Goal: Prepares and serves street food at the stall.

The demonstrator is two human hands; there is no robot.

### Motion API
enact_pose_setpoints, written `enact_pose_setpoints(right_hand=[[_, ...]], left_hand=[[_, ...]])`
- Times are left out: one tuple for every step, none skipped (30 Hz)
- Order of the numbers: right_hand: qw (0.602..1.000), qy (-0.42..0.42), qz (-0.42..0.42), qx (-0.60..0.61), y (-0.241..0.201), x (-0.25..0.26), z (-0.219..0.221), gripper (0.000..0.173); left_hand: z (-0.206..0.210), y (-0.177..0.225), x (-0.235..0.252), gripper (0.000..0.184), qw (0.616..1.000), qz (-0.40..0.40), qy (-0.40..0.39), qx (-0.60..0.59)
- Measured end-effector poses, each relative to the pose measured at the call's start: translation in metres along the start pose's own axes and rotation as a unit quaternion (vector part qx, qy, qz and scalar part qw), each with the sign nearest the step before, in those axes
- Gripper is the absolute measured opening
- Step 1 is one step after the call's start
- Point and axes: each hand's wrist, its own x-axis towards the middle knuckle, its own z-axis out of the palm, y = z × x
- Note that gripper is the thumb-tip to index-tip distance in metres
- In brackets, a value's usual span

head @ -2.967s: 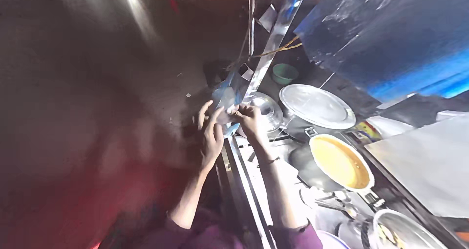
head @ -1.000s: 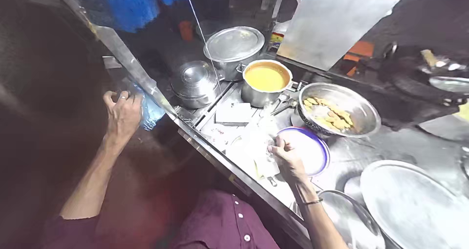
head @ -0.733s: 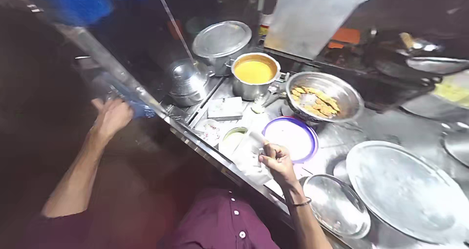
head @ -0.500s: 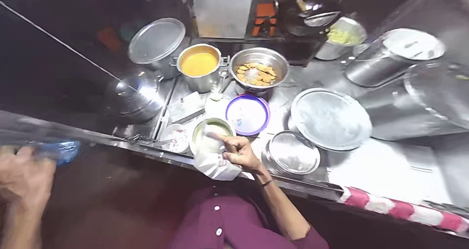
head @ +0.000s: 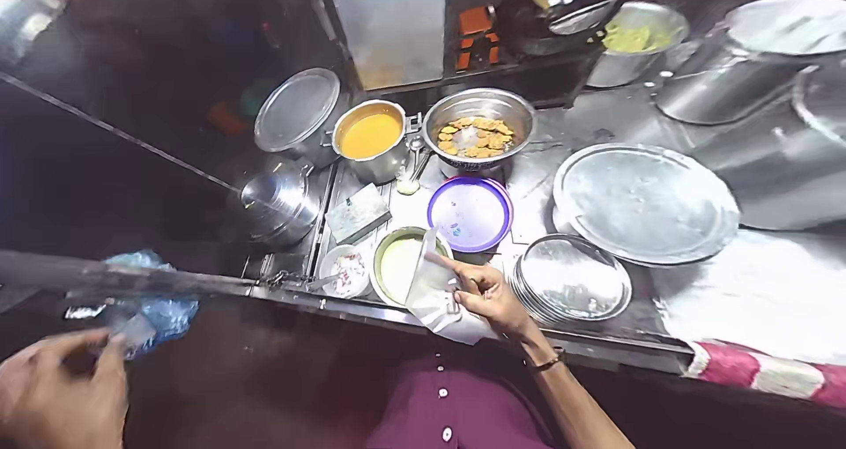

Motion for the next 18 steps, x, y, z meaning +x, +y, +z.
enact_pose_setpoints(right_hand=[[1.000, 0.008, -0.004, -0.023, -0.004, -0.003, -0.001, 0.010], [0.999, 0.004, -0.011, -0.052, -0.005, -0.001, 0.000, 0.014], [0.996, -0.011, -0.021, -0.087, -0.004, 0.005, 0.007, 0.017], [0.990, -0.031, -0.029, -0.134, -0.003, 0.010, 0.016, 0.017], [0.979, -0.053, -0.038, -0.193, -0.003, 0.014, 0.026, 0.014], [0.962, -0.074, -0.046, -0.260, -0.004, 0.017, 0.037, 0.011], [0.936, -0.093, -0.054, -0.334, -0.005, 0.018, 0.048, 0.010], [0.907, -0.113, -0.063, -0.402, -0.006, 0.021, 0.059, 0.006], [0.875, -0.127, -0.071, -0.461, -0.007, 0.023, 0.070, 0.004], [0.852, -0.127, -0.076, -0.502, -0.005, 0.024, 0.079, 0.004], [0.838, -0.118, -0.078, -0.527, -0.003, 0.024, 0.083, 0.005], [0.828, -0.108, -0.076, -0.545, -0.002, 0.024, 0.083, 0.005], [0.821, -0.095, -0.074, -0.558, -0.002, 0.022, 0.081, 0.007], [0.818, -0.078, -0.070, -0.566, -0.002, 0.019, 0.078, 0.010], [0.821, -0.053, -0.067, -0.565, -0.003, 0.014, 0.076, 0.012], [0.832, -0.014, -0.065, -0.551, -0.004, 0.008, 0.072, 0.013], [0.851, 0.038, -0.058, -0.521, -0.004, 0.002, 0.069, 0.011], [0.868, 0.104, -0.048, -0.484, -0.005, -0.003, 0.068, 0.007]], left_hand=[[0.001, 0.027, -0.005, 0.014, 0.997, 0.015, 0.058, -0.042], [0.006, 0.054, -0.014, 0.013, 0.989, 0.027, 0.096, -0.105], [0.016, 0.081, -0.025, 0.016, 0.978, 0.034, 0.090, -0.187], [0.034, 0.114, -0.035, 0.023, 0.961, 0.020, 0.038, -0.275], [0.062, 0.149, -0.041, 0.037, 0.929, -0.009, -0.061, -0.364], [0.093, 0.183, -0.045, 0.049, 0.881, -0.039, -0.175, -0.437], [0.122, 0.213, -0.050, 0.054, 0.826, -0.060, -0.263, -0.494], [0.148, 0.237, -0.053, 0.048, 0.775, -0.079, -0.317, -0.541], [0.167, 0.253, -0.055, 0.035, 0.728, -0.103, -0.341, -0.585], [0.181, 0.265, -0.056, 0.025, 0.694, -0.130, -0.344, -0.619], [0.190, 0.272, -0.058, 0.022, 0.675, -0.155, -0.329, -0.642], [0.196, 0.279, -0.058, 0.023, 0.658, -0.177, -0.308, -0.664], [0.199, 0.284, -0.056, 0.025, 0.635, -0.200, -0.288, -0.689], [0.200, 0.288, -0.053, 0.027, 0.611, -0.227, -0.274, -0.707], [0.202, 0.292, -0.048, 0.029, 0.592, -0.255, -0.264, -0.717], [0.206, 0.295, -0.043, 0.029, 0.584, -0.280, -0.248, -0.720], [0.213, 0.299, -0.038, 0.027, 0.588, -0.296, -0.226, -0.718], [0.220, 0.304, -0.034, 0.024, 0.608, -0.301, -0.208, -0.705]])
